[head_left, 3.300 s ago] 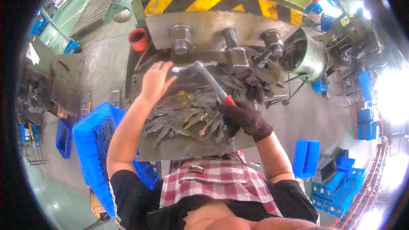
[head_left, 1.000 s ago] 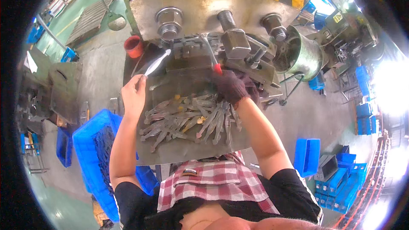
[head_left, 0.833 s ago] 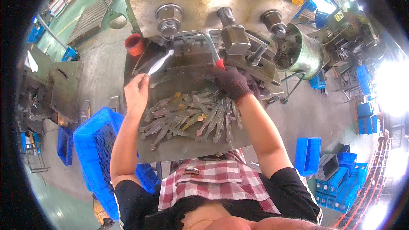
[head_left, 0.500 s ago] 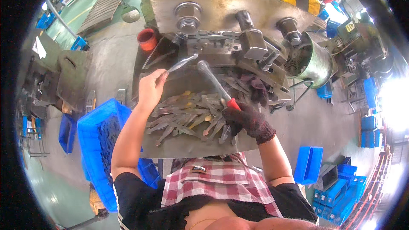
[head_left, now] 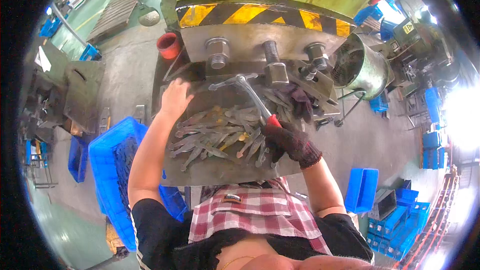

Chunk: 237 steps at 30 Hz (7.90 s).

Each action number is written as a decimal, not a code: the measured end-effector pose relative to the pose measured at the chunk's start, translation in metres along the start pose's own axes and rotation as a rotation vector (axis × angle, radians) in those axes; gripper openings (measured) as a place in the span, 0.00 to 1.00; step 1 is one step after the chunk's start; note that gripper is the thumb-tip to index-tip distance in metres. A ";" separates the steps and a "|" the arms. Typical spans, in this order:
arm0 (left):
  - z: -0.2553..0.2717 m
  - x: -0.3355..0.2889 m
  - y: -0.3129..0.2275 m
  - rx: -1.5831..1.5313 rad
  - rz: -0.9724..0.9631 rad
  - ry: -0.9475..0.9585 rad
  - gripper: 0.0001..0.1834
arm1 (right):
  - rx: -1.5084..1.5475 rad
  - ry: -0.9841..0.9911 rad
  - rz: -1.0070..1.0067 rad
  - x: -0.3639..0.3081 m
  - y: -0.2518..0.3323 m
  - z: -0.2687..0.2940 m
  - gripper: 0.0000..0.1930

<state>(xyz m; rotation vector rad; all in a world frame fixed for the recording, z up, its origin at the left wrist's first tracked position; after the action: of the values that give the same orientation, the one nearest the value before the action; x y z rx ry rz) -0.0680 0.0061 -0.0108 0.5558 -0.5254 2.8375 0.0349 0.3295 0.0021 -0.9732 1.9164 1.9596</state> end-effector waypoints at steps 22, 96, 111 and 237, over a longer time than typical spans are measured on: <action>0.004 0.121 -0.079 -0.093 -0.240 0.087 0.11 | 0.076 -0.233 0.158 -0.023 0.035 0.014 0.18; 0.005 0.125 -0.084 -0.101 -0.165 0.177 0.11 | -0.105 -0.296 0.187 -0.011 0.037 0.019 0.18; 0.054 0.053 -0.007 -0.209 0.303 -0.251 0.14 | -0.793 -0.471 0.185 0.043 0.104 0.019 0.33; 0.035 0.005 -0.048 -0.201 -0.263 0.412 0.08 | -0.017 -0.315 0.118 -0.019 0.023 0.035 0.15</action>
<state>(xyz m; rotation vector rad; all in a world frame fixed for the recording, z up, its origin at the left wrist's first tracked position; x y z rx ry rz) -0.0484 0.0375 0.0359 -0.0023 -0.5953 2.5091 0.0257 0.3653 0.0294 -0.5250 1.8162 2.0519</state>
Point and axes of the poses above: each hand's wrist, its own x-axis towards the middle knuckle, its own z-axis out of the back of the hand, y = z × x, the point moved 5 cm from there along x, towards the middle knuckle, and after that the axes turned 2 degrees about -y, right-handed, at the moved point
